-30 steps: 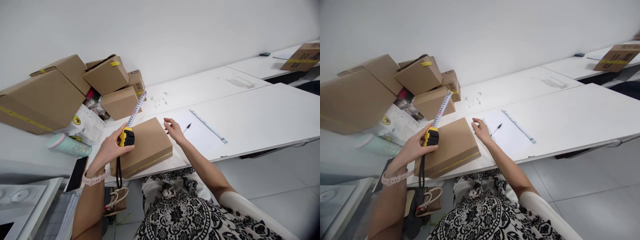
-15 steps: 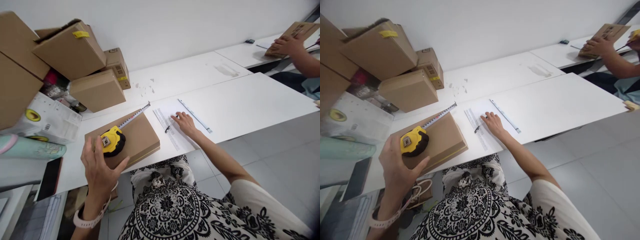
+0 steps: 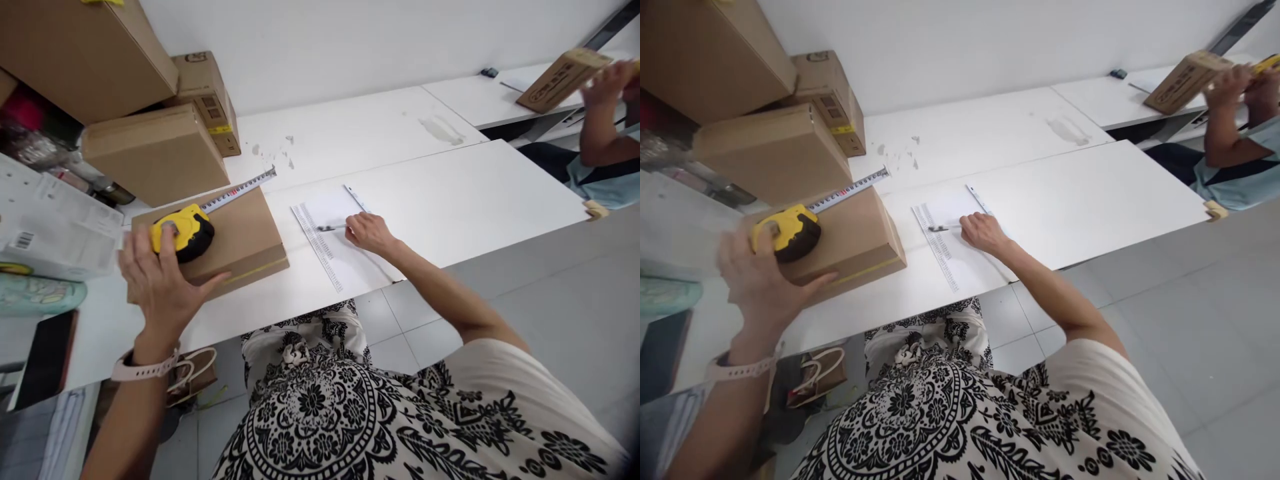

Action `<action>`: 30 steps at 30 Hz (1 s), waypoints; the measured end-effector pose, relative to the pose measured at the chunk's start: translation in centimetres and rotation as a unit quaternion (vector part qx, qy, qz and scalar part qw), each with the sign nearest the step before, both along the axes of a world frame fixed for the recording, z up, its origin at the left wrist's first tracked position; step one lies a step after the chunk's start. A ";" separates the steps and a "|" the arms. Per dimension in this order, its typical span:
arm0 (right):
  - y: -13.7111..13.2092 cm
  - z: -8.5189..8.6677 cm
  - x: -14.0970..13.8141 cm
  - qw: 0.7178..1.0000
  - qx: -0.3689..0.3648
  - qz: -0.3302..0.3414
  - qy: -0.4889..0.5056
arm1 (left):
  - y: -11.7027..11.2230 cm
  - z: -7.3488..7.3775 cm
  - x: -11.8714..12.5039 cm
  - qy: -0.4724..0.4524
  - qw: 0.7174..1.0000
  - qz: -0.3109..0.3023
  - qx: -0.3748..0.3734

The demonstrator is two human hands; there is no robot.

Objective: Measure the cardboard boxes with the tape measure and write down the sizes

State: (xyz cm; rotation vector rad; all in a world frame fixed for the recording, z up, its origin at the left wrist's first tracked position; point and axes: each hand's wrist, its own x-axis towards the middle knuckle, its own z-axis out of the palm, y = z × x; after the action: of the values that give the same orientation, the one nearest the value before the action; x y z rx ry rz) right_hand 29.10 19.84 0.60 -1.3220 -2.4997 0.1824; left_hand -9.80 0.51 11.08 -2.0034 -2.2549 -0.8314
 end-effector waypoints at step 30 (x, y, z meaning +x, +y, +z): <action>-10.1 -5.0 -5.9 0.787 -0.265 -0.168 0.531 | 0.4 -14.8 18.5 0.148 0.932 -0.317 -0.094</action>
State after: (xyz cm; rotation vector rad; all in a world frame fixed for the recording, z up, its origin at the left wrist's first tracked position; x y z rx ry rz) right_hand 23.23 9.79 -4.38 -1.2638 -1.2509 1.2249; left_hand 8.72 0.96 -3.71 -2.7750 -1.5787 -0.2801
